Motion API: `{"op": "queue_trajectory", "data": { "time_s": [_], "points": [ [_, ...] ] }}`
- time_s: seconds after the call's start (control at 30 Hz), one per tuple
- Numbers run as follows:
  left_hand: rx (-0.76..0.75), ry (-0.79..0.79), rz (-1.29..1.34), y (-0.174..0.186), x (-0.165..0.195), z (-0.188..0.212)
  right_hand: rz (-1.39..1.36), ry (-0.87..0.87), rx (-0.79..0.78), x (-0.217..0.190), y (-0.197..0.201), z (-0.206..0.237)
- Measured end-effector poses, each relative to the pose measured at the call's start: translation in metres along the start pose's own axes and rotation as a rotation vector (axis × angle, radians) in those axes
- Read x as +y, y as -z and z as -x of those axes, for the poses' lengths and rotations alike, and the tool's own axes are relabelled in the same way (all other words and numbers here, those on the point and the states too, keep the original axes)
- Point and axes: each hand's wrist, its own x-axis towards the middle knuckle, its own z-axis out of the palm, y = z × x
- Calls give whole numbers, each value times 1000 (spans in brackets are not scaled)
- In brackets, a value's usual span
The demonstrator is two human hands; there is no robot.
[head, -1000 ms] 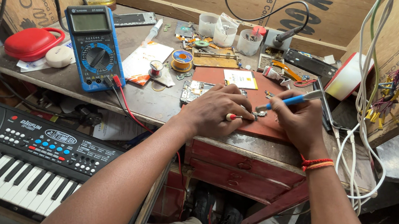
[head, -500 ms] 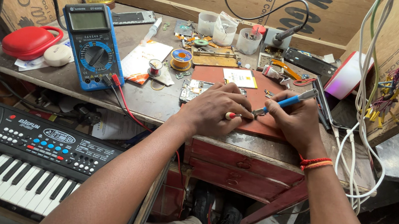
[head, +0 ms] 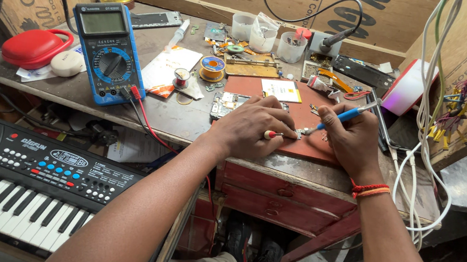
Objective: The person solders components on a small circuit board at a cluttered repair workbench, holding the board steady with one hand while applying a soldering iron with the other. They then set the iron down and use a screwdriver to work on the board.
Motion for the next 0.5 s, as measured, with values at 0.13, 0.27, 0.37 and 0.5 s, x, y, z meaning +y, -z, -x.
{"op": "queue_trajectory", "data": {
  "time_s": [0.13,0.27,0.37,0.5],
  "points": [
    [-3,5,-4,0,-1,0,-28,-1,12,1,-2,-1],
    [-5,18,-2,-1,0,0,42,21,-20,1,-1,-1],
    [-8,17,-1,0,0,0,29,3,40,1,1,0],
    [-12,19,-7,0,1,0,24,-65,-7,0,-1,-1]
  ]
}}
